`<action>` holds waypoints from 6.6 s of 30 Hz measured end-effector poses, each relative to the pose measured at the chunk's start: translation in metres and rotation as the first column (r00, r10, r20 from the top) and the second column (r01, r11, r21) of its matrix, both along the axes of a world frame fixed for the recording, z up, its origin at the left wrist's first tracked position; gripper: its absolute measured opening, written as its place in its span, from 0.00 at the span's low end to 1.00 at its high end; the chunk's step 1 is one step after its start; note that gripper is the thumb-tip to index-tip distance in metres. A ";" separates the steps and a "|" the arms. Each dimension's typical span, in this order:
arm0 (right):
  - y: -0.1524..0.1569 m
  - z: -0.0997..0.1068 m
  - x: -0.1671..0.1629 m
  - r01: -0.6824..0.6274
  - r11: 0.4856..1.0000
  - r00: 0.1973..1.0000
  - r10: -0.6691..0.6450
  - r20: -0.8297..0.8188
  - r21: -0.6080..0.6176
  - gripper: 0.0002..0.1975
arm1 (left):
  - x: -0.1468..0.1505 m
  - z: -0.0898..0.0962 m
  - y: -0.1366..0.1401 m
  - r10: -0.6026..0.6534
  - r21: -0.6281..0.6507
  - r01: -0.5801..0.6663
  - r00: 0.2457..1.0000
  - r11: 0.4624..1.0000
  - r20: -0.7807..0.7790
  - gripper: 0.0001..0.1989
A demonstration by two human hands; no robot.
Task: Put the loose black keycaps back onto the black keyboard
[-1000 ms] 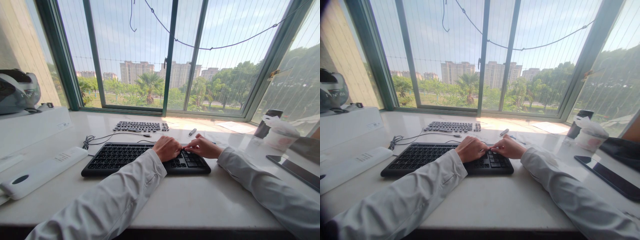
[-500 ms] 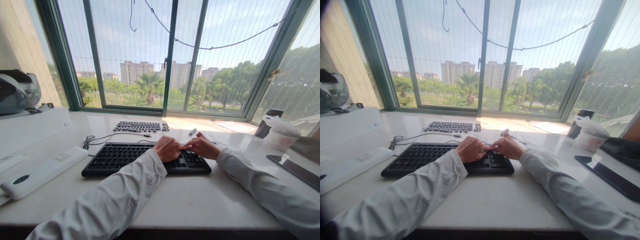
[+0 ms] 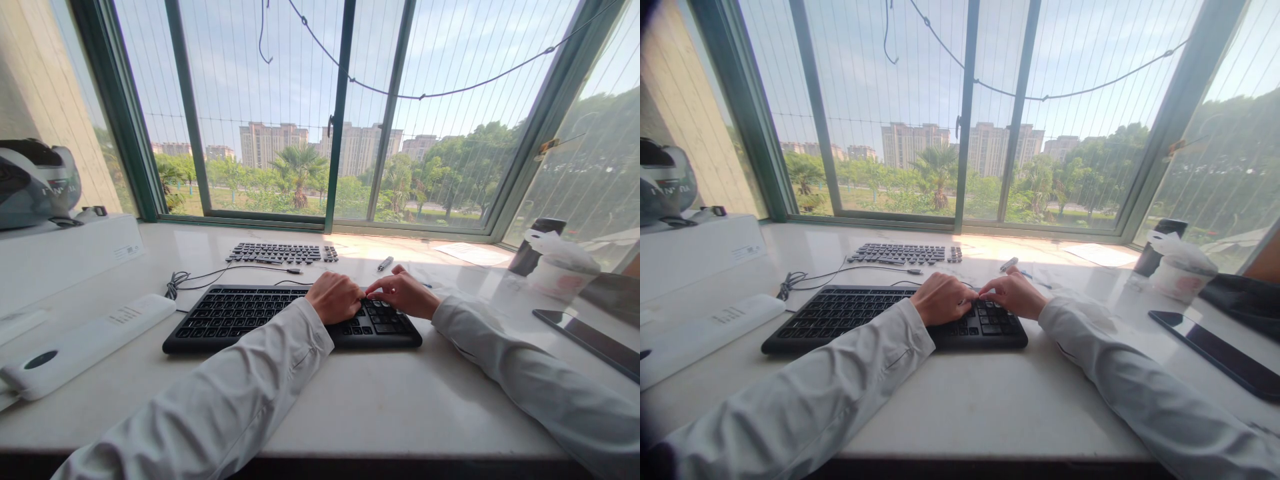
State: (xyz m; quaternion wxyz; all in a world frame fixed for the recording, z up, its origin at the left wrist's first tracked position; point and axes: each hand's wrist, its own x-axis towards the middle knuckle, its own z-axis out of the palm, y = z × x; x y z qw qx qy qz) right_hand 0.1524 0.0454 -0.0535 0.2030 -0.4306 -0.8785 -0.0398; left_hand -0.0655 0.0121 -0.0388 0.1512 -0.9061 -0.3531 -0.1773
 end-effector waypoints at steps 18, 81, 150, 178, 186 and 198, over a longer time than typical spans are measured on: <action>-0.001 0.001 0.000 0.017 1.000 1.000 -0.017 -0.003 0.006 0.20 | 0.001 -0.001 0.000 0.010 -0.009 -0.010 1.000 1.000 -0.016 0.13; 0.001 -0.002 0.001 0.028 0.997 0.998 -0.032 -0.050 -0.076 0.22 | 0.000 0.001 -0.001 0.009 -0.016 -0.009 1.000 1.000 0.005 0.13; 0.006 0.012 0.023 0.164 0.935 0.984 -0.176 0.010 0.314 0.22 | -0.018 0.013 0.016 0.444 0.005 -0.444 0.896 0.896 -0.010 0.15; 0.051 0.012 -0.002 0.156 0.988 0.986 -0.155 0.061 -0.012 0.22 | -0.041 0.015 0.028 0.566 -0.247 -0.571 0.818 0.783 -0.099 0.17; 0.132 0.020 -0.061 0.152 0.985 0.930 -0.171 0.325 0.083 0.16 | -0.041 0.016 0.027 0.554 -0.265 -0.558 0.827 0.786 -0.097 0.17; 0.159 0.025 -0.078 0.141 0.988 0.933 -0.156 0.324 0.071 0.13 | -0.041 0.017 0.026 0.550 -0.266 -0.552 0.830 0.790 -0.089 0.17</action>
